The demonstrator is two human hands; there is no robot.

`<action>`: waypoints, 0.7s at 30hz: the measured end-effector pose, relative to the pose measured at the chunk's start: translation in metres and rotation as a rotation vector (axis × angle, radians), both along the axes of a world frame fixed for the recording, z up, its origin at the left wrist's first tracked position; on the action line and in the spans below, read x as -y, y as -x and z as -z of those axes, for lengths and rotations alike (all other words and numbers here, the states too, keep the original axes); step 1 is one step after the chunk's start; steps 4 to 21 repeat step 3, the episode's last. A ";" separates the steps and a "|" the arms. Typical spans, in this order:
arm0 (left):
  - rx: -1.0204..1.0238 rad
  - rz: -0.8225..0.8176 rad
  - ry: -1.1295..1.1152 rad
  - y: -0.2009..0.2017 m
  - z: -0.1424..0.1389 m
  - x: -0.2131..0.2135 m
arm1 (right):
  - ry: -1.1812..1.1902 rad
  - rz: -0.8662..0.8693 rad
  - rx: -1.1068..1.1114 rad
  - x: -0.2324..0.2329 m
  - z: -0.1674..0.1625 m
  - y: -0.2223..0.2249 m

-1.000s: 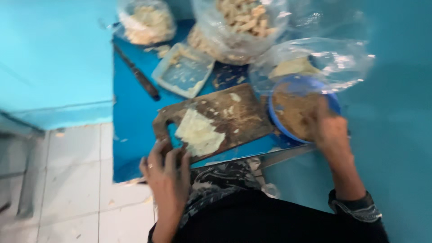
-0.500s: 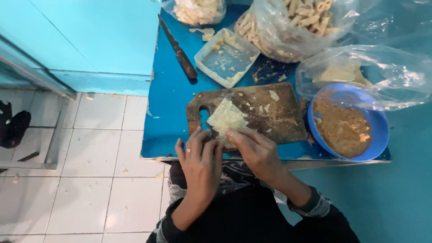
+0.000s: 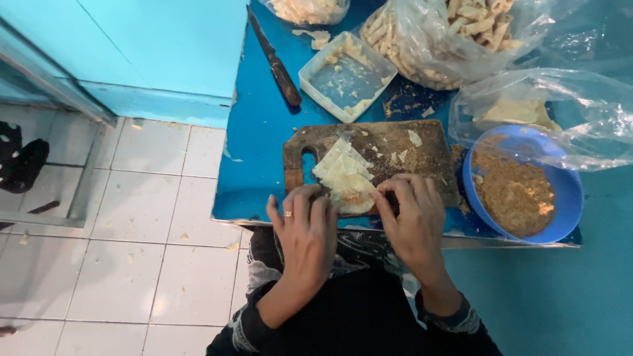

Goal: The person sits at a small blue table and folds thin flat wafer sheets by hand on a wooden board, pressing each folded piece and setting it aside, with a blue bowl of brown filling and bags of finished rolled wafer snacks nearby. The person repeats this folding cycle one sheet at a time throughout the clip.

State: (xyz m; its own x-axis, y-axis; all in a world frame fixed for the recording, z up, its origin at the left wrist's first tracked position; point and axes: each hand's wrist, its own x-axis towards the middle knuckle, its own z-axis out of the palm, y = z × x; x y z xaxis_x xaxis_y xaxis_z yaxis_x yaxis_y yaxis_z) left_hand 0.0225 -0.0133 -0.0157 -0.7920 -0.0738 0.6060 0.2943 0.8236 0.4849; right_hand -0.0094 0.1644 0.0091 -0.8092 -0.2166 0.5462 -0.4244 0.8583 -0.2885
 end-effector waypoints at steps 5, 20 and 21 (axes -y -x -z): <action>0.018 0.026 -0.006 0.004 0.003 -0.001 | 0.129 0.003 0.119 0.001 0.010 0.002; 0.018 0.026 -0.006 0.004 0.003 -0.001 | 0.129 0.003 0.119 0.001 0.010 0.002; 0.018 0.026 -0.006 0.004 0.003 -0.001 | 0.129 0.003 0.119 0.001 0.010 0.002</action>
